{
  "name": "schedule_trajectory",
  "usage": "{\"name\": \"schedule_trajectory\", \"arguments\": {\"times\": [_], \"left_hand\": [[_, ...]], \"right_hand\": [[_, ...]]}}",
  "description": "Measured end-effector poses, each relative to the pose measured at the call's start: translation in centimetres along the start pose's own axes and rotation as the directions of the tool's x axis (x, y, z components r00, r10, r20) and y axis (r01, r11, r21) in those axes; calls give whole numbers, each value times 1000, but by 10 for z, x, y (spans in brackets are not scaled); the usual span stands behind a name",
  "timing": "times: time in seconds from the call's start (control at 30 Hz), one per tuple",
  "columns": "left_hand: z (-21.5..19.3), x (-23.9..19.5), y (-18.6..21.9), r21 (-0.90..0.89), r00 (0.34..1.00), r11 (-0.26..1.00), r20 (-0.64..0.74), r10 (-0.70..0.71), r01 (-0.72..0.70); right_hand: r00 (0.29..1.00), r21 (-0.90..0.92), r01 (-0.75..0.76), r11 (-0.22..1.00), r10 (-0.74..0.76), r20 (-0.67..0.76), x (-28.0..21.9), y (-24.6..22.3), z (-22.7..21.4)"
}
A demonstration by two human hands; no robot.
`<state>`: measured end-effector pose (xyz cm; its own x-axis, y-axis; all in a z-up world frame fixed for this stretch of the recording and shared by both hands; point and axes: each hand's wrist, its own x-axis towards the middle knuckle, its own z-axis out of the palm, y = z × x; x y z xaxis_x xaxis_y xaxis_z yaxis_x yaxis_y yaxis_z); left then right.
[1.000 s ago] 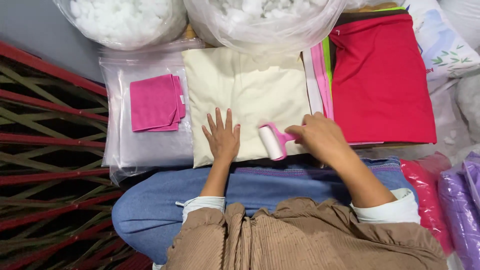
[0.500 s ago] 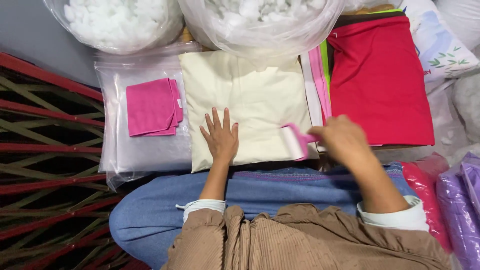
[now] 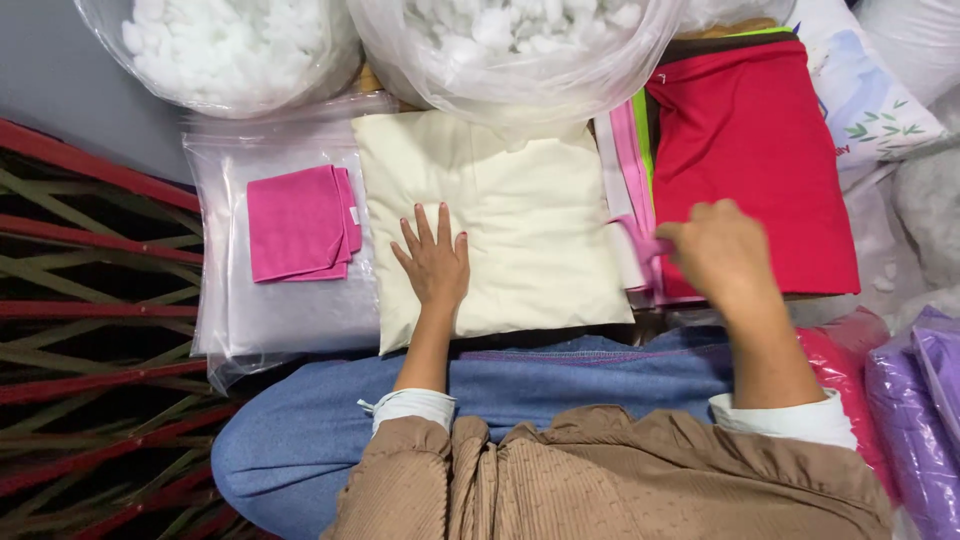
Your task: The person fills a cream-colored pillowcase with white cotton stuffing by hand, spreading and pressing the material to distribute it evenly. They then use a pink lint roller to smooth the surface of the stuffed pillow.
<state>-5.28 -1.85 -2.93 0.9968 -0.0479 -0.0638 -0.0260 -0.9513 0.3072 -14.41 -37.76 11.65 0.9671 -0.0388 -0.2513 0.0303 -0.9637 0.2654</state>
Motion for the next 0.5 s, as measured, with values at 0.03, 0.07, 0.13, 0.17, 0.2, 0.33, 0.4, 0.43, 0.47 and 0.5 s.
{"name": "schedule_trajectory", "arguments": {"times": [0.03, 0.07, 0.13, 0.17, 0.2, 0.33, 0.4, 0.43, 0.47, 0.5], "left_hand": [[-1, 1, 3, -5, 1000, 1000, -3, 6, -6], [-1, 1, 4, -4, 1000, 1000, 0, -1, 1], [-8, 0, 11, -5, 1000, 1000, -3, -15, 15], [-13, -1, 17, -34, 1000, 999, 0, -30, 30], [-16, -7, 22, -57, 999, 998, 19, -40, 41], [-14, -29, 24, -79, 1000, 997, 17, 17, -16], [-7, -45, 15, -12, 993, 994, -35, 111, -111], [-2, -40, 13, -19, 993, 994, -47, 110, -111], [4, -43, 9, 21, 980, 988, -125, 156, -155], [11, -46, 6, 64, 958, 979, -201, 204, -194]], "right_hand": [[1000, -4, -6, 1000, 6, -3, -11, -1, -20], [999, 115, -5, 993, 0, 43, -21, -2, -40], [996, 230, -1, 973, -19, 83, -28, -27, -63], [994, 321, 73, 944, -97, 59, -25, -51, -66], [985, 416, 136, 899, -167, 40, -29, -76, -65], [969, 290, 223, 931, -243, 35, -8, -65, -19], [993, 73, 18, 997, -26, 114, -4, -19, -10], [994, 64, 18, 998, -24, 103, -7, -10, -22], [1000, 107, 17, 994, -15, -17, -16, -3, -30], [991, 148, 21, 989, -1, -136, -25, 5, -37]]}}
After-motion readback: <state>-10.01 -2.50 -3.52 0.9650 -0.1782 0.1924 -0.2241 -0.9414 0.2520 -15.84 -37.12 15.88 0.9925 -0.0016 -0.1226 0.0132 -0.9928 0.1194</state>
